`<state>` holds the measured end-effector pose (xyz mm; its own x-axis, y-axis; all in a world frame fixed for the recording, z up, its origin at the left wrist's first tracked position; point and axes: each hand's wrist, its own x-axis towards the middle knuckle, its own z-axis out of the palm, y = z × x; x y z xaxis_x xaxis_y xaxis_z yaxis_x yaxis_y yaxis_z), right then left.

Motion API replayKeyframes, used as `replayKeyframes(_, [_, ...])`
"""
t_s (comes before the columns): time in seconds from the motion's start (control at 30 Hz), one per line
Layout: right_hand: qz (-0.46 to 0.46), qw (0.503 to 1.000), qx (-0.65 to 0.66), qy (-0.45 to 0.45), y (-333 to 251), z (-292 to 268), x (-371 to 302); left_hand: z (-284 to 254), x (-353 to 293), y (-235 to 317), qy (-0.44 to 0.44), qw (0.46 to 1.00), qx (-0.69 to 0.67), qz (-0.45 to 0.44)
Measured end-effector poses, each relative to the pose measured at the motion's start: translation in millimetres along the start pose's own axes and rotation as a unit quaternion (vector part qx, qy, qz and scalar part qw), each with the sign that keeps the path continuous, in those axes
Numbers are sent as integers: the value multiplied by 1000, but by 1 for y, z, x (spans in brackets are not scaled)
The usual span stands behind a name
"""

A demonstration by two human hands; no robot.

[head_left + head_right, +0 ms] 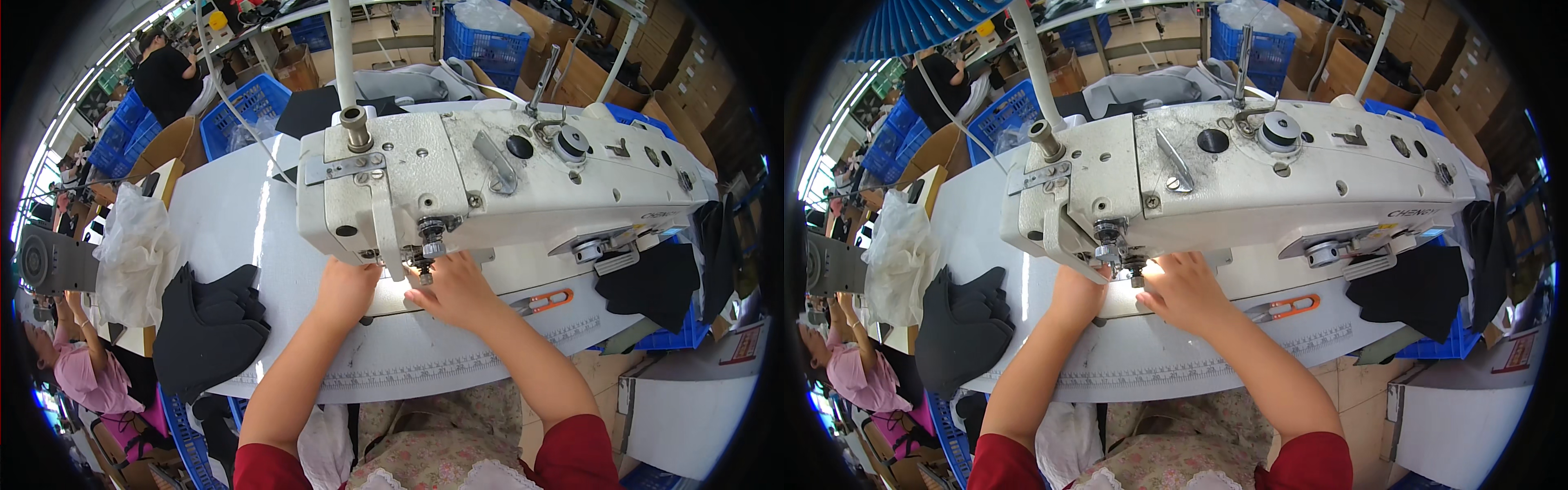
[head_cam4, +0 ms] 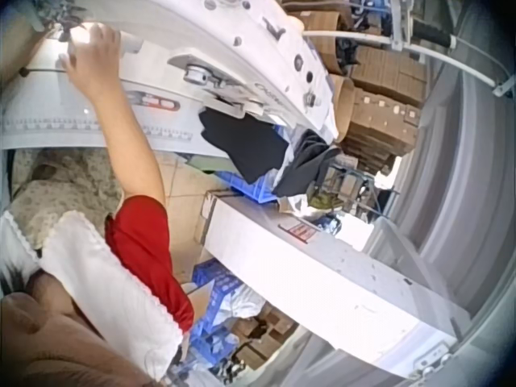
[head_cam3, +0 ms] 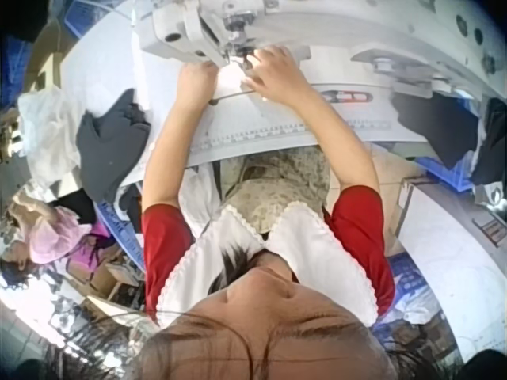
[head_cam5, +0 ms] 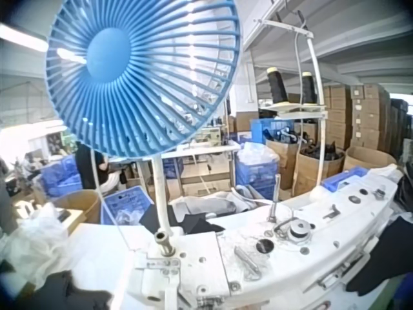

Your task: The person sews fabric pieces together using a sewing machine and trims the threads with snips.

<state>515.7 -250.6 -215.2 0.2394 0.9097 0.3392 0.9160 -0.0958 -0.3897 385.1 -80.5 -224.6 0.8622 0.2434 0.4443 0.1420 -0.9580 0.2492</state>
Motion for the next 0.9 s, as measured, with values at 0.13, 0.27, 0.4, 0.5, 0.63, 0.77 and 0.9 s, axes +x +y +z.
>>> replayKeyframes(0.13, [-2, 1000, 0, 10, 1, 2, -1, 0, 0, -1, -4, 1000, 18, -1])
replayKeyframes(0.27, [-2, 1000, 0, 13, 2, 4, -1, -2, 1, 1, -26, 999, 40, 2])
replayKeyframes(0.4, [1, 1000, -3, 5, 1, 4, -2, 0, -2, -5, -23, 999, 21, 29])
replayKeyframes(0.5, [4, 1000, -3, 0, 1, 4, -2, -2, 0, -1, -6, 1000, 17, 23])
replayKeyframes(0.63, [5, 1000, 3, 3, 2, 6, -3, 0, -1, -3, -12, 999, 19, 27])
replayKeyframes(0.77, [4, 1000, -7, -3, 2, 4, -3, -1, 2, 1, 8, 1000, -6, 15])
replayKeyframes(0.9, [0, 1000, 2, 18, 1, 5, -2, -1, 0, -1, 13, 1000, -24, 12])
